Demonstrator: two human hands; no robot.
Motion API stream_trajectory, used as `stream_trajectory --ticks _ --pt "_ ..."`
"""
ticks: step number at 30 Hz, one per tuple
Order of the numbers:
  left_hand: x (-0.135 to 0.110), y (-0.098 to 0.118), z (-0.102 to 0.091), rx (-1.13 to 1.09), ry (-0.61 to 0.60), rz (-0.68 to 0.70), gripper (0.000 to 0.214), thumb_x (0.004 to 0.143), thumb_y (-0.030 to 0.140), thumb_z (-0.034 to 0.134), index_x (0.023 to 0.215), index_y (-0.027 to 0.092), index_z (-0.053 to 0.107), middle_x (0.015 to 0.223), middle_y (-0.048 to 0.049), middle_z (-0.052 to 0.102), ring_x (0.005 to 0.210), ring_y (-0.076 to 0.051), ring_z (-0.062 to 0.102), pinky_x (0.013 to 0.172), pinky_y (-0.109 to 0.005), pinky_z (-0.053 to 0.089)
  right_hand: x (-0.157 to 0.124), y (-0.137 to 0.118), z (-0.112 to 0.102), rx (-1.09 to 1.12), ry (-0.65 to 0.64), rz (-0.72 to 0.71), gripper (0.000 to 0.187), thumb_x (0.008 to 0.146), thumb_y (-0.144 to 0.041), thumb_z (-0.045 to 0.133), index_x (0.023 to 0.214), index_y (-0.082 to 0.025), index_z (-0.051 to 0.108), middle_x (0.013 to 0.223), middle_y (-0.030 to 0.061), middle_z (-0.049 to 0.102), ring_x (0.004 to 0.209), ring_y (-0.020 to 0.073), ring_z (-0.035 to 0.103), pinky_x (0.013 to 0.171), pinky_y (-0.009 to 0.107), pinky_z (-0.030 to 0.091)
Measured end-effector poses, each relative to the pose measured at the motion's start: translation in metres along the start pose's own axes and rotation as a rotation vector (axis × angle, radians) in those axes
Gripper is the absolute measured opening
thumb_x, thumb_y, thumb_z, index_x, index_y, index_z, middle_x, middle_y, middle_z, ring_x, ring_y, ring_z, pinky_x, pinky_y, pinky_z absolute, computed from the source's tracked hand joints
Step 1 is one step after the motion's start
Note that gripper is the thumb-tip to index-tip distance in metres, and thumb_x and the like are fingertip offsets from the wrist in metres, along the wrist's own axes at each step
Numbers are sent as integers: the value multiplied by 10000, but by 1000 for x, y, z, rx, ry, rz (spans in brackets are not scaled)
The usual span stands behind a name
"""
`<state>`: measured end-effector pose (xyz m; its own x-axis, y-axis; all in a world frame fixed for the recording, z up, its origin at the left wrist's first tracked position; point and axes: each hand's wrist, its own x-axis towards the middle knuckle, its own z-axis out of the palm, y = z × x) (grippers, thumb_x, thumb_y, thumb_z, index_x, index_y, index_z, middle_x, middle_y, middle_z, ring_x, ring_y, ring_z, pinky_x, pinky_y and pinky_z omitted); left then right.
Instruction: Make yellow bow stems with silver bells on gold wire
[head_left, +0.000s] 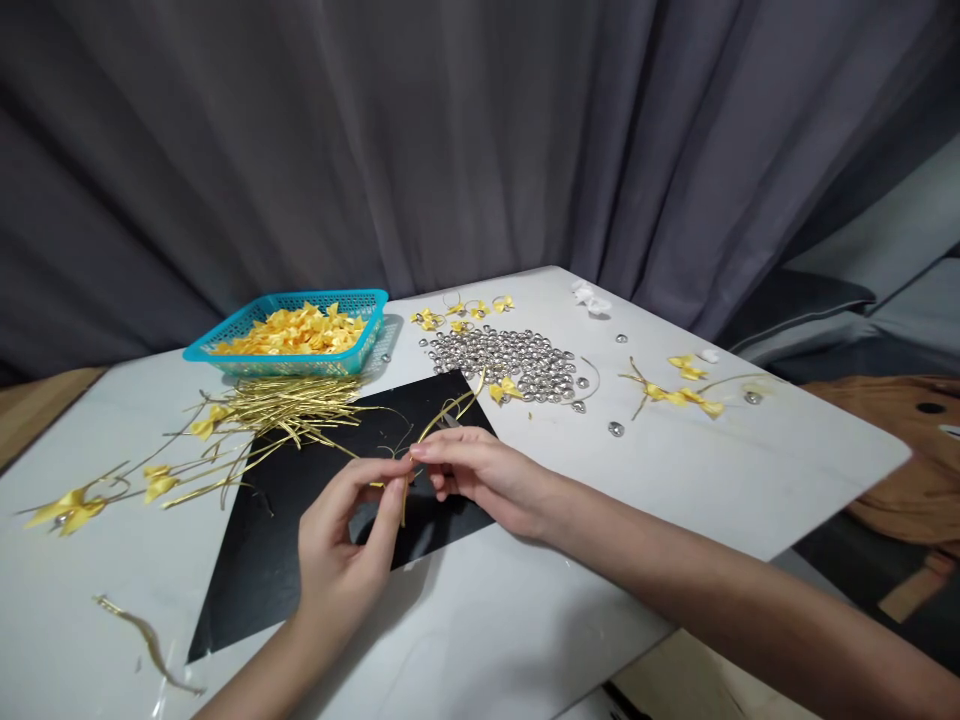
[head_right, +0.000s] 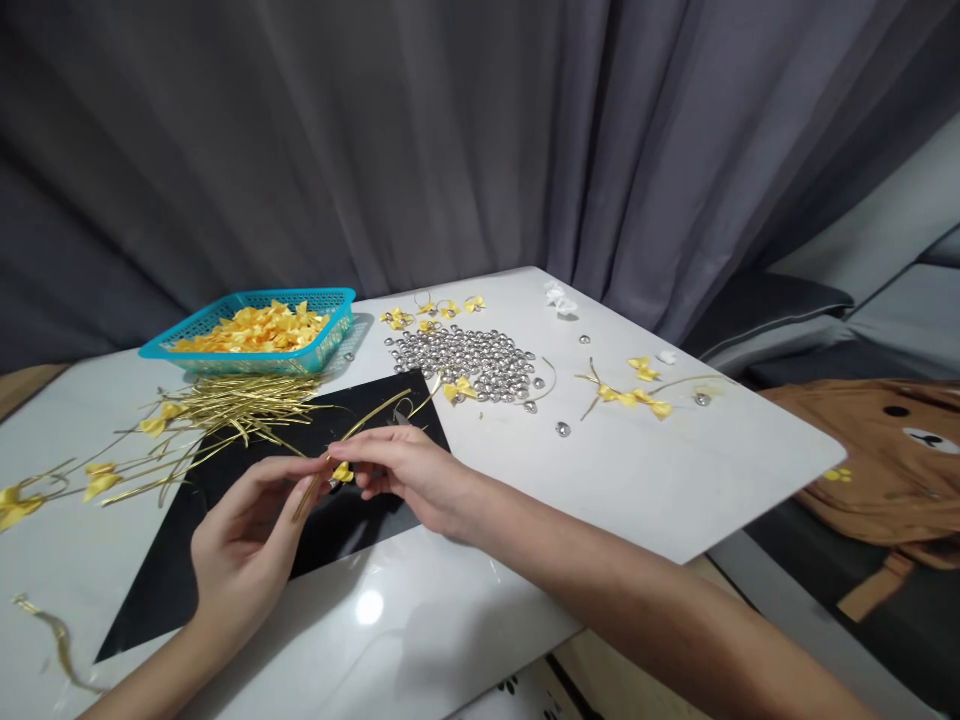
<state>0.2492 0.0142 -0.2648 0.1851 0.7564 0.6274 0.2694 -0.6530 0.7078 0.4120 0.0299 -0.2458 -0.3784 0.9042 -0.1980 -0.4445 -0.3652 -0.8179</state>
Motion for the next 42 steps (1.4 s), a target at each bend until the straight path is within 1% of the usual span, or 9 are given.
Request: stream_trajectory --ticks 5,15,19,23,27,30,32,35,42 --pt "6 3 1 4 -3 51 195 819 61 592 909 226 643 830 3 623 742 -97 594 614 -153 499 -1 0 -1 -27 -35 -22 165 668 -302 761 679 -150 701 553 -33 515 523 62 426 561 216 319" --pt "17 10 -4 57 24 5 146 731 94 676 796 221 708 736 -40 630 674 -168 583 582 -245 470 -1 1 -1 -37 -10 -23 160 651 -310 764 671 -164 704 575 -32 532 514 66 417 541 223 304" --pt "19 11 -3 -121 21 -260 40 801 223 652 764 207 654 699 -12 582 617 -126 537 561 -206 455 -1 1 0 -28 9 -50 121 678 -267 752 760 -181 729 650 -25 584 513 50 440 539 204 330" --pt "23 13 -1 -502 5 -640 180 770 366 707 809 197 658 670 19 554 581 -77 496 522 -147 443 2 -2 -4 -9 43 -103 180 722 -249 733 896 -202 739 742 -25 620 496 21 421 520 180 339" --pt "30 15 -1 -802 97 -897 297 625 325 823 832 160 690 844 -6 610 626 -74 522 504 -155 478 3 -7 -8 15 -20 -146 118 740 -228 712 850 -186 728 684 -33 619 486 28 449 501 174 360" --pt "37 17 -3 -952 183 -1041 168 675 211 772 797 137 684 814 -8 609 588 -75 530 478 -175 497 3 -9 -10 42 -110 -167 100 739 -211 685 826 -175 720 736 -10 675 487 43 488 506 183 397" --pt "40 19 -5 -1020 223 -1090 38 783 143 641 773 128 674 740 -6 587 564 -76 535 471 -179 502 3 -10 -11 62 -164 -181 156 761 -201 648 896 -172 721 869 20 713 505 49 515 534 197 432" --pt "43 20 -8 -1072 245 -1091 207 876 115 479 779 117 662 749 -25 605 539 -72 532 471 -183 510 4 -9 -11 50 -191 -204 191 814 -217 606 967 -177 712 997 49 719 511 48 534 547 204 454" --pt "40 19 -10 -1132 229 -1093 114 805 91 548 739 101 642 646 -6 567 412 -31 415 371 -137 424 5 -7 -8 -51 -131 -182 175 830 -312 615 871 -174 714 829 19 718 448 27 502 468 166 401"
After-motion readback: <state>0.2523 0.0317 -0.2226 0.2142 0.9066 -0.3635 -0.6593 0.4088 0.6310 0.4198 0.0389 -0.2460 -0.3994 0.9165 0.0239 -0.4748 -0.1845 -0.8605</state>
